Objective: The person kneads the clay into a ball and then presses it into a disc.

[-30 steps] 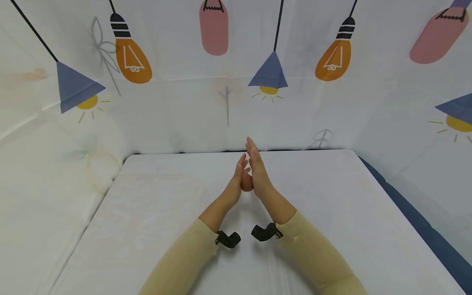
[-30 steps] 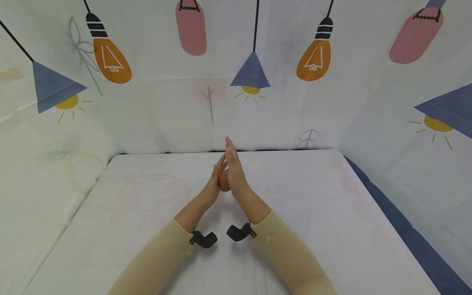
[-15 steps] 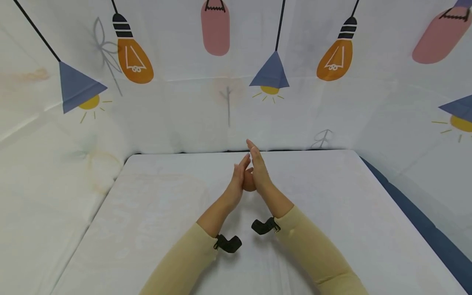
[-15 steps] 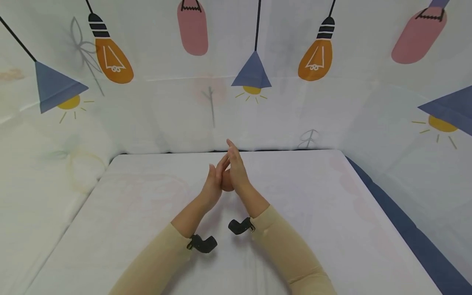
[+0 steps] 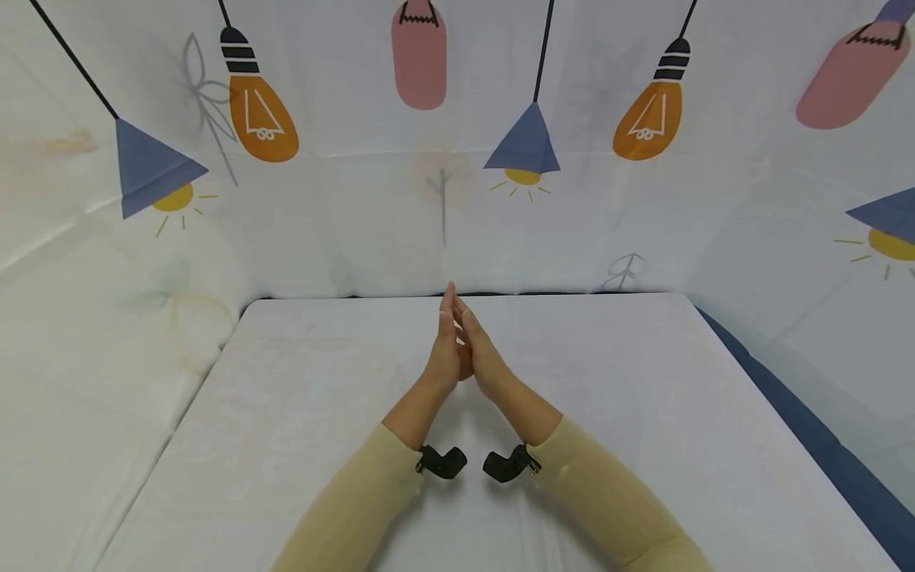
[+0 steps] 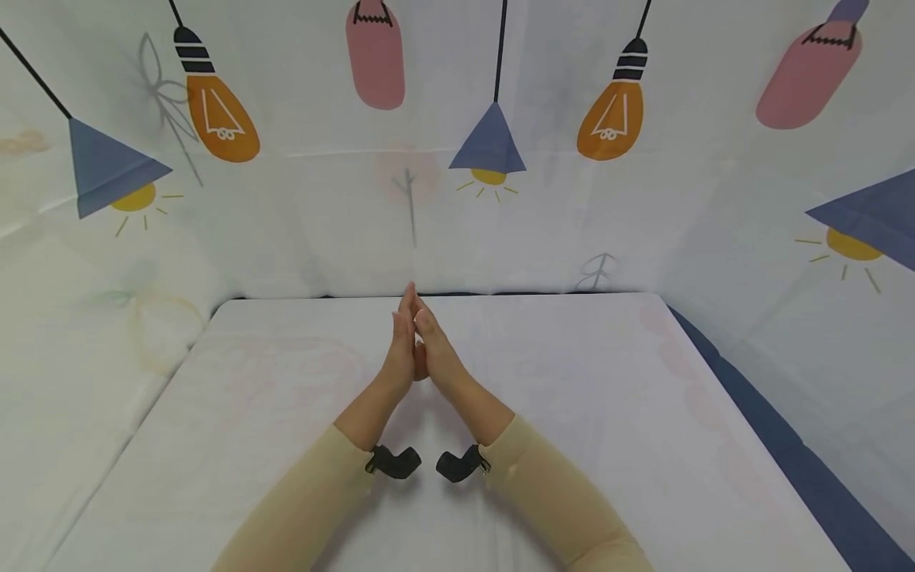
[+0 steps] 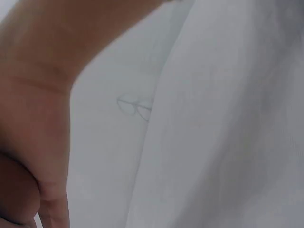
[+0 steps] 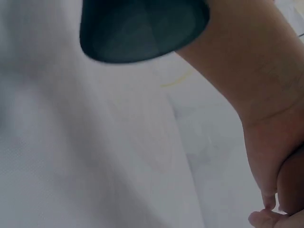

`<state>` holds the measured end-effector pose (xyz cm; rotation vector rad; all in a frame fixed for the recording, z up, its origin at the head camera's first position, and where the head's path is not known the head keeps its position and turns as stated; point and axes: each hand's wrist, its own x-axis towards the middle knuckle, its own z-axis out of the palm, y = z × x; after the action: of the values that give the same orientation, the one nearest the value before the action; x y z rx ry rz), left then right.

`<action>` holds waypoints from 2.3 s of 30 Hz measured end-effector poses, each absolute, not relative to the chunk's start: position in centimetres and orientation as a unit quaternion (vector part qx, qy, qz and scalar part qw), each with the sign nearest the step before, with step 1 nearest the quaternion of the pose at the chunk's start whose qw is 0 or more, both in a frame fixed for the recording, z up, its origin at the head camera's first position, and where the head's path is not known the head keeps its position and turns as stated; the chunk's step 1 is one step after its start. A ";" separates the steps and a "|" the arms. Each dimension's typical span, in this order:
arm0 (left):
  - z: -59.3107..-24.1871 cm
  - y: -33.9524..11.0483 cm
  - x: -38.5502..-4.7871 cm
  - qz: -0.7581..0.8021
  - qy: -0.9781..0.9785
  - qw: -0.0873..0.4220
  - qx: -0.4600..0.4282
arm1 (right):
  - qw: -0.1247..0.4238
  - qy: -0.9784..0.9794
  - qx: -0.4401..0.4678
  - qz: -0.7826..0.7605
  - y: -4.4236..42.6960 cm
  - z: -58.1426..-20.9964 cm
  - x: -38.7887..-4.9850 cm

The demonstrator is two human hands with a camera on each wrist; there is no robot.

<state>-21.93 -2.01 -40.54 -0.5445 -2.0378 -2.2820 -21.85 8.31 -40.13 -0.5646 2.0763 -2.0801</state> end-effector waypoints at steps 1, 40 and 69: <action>-40.7 -2.1 -22.1 -0.730 -0.661 0.019 -0.174 | 0.079 0.692 -0.190 -0.692 8.2 -40.1 -21.7; -40.0 -1.5 -20.4 -0.737 -0.640 0.017 -0.218 | 0.046 0.666 -0.127 -0.734 8.7 -39.9 -23.3; -40.9 -1.3 -21.0 -0.728 -0.656 -0.013 -0.200 | 0.020 0.626 -0.166 -0.761 9.3 -37.5 -20.8</action>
<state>-20.99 -1.34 -40.93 -0.6341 -2.0777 -2.3048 -20.78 9.26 -37.52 -0.5139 1.9427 -2.3617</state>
